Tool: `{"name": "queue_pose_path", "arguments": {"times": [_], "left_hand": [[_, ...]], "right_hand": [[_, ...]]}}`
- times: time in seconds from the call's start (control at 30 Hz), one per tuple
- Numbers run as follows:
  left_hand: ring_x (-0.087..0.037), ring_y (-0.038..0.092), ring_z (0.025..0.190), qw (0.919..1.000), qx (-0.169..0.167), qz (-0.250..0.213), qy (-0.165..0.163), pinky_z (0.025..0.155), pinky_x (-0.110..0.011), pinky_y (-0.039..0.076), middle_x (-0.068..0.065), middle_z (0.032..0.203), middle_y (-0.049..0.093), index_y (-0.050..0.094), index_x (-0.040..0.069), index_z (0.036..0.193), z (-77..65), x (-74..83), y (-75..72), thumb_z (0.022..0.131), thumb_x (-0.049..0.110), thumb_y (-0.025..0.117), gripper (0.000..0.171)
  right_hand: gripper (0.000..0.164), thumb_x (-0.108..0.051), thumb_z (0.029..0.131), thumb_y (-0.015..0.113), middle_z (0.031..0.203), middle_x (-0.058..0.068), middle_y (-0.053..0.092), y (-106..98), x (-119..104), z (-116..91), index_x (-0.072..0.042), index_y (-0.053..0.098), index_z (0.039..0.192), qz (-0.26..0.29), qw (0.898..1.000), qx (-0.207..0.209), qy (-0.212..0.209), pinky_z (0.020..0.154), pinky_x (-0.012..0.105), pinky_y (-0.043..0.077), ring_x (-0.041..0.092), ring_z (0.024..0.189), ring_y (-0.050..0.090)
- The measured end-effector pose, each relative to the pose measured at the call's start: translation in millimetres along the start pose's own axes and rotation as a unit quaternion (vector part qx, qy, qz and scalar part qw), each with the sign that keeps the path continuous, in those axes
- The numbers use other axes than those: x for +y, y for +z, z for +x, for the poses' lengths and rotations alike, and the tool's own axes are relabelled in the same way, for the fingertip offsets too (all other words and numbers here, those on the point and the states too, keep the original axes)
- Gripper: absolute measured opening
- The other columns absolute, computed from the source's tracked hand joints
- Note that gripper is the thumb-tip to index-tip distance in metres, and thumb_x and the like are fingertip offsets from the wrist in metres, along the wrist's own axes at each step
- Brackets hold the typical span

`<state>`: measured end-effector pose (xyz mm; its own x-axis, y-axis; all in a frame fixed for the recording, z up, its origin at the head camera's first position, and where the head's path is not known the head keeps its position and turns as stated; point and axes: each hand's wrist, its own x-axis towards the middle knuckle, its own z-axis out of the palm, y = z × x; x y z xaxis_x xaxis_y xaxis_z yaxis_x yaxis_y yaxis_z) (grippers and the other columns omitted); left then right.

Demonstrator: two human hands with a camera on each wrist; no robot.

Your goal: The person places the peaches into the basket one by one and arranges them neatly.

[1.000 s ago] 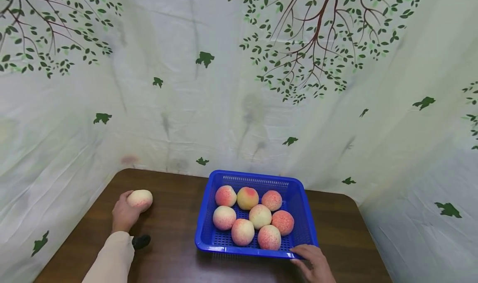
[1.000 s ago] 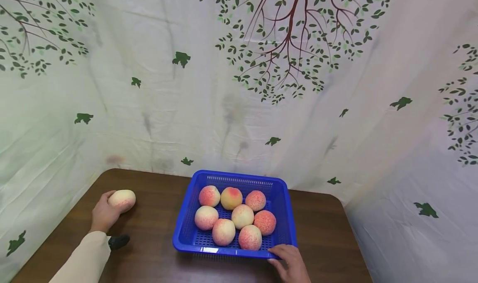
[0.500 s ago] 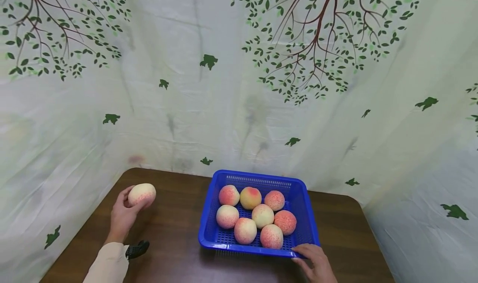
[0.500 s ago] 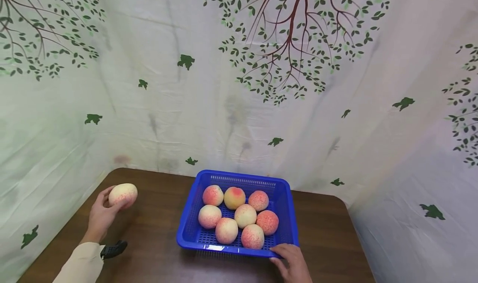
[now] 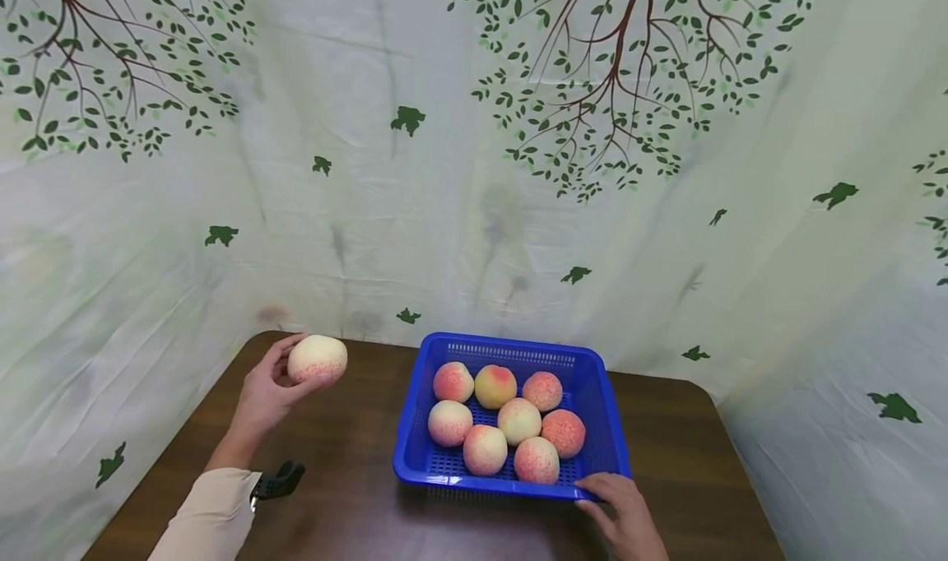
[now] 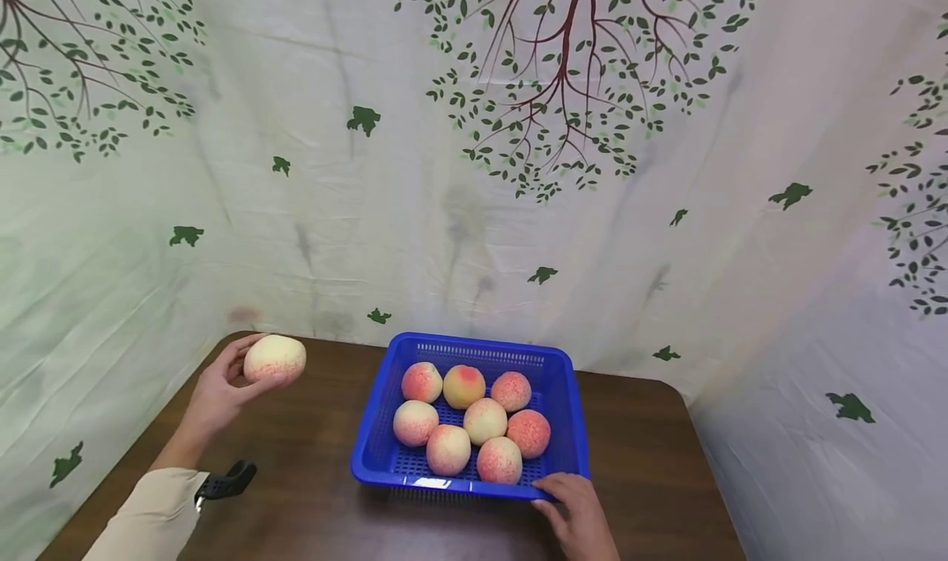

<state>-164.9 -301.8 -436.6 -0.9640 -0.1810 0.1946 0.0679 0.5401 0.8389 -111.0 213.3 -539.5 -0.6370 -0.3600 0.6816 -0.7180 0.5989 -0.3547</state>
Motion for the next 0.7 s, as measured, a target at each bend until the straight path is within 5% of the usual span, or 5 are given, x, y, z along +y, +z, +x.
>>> {"name": "queue_pose_path", "arguments": {"times": [0.23, 0.47, 0.7], "left_hand": [[-0.007, 0.056, 0.094, 0.9970, -0.034, -0.016, 0.068, 0.071, -0.020, 0.050, -0.015, 0.123, 0.058, 0.048, 0.009, 0.136, 4.6, 36.5, 15.4, 0.076, 0.024, 0.083, 0.071], [-0.024, 0.056, 0.095, 0.9888, -0.085, -0.009, 0.122, 0.071, -0.029, 0.050, -0.014, 0.116, 0.061, 0.052, 0.011, 0.133, 9.0, 69.3, 38.6, 0.073, 0.021, 0.085, 0.069], [-0.026, 0.060, 0.091, 0.9707, -0.169, -0.038, 0.166, 0.071, -0.031, 0.054, -0.013, 0.119, 0.058, 0.053, 0.012, 0.130, 12.2, 100.4, 73.0, 0.072, 0.021, 0.086, 0.067]], "right_hand": [[0.036, -0.001, 0.062, 0.084, 0.090, -0.009, 0.069, -4, -5, 2, -0.014, 0.074, 0.093, -0.020, 0.999, -0.014, 0.030, 0.076, 0.031, 0.045, 0.012, 0.082, 0.062], [0.032, -0.004, 0.064, 0.084, 0.091, -0.010, 0.069, -4, -5, 2, -0.013, 0.075, 0.093, -0.026, 0.998, -0.023, 0.052, 0.077, 0.033, 0.045, 0.011, 0.084, 0.062], [0.033, -0.002, 0.063, 0.084, 0.090, -0.007, 0.070, -5, -6, 4, -0.011, 0.074, 0.093, -0.012, 0.999, -0.017, 0.038, 0.077, 0.033, 0.045, 0.012, 0.083, 0.063]]}}
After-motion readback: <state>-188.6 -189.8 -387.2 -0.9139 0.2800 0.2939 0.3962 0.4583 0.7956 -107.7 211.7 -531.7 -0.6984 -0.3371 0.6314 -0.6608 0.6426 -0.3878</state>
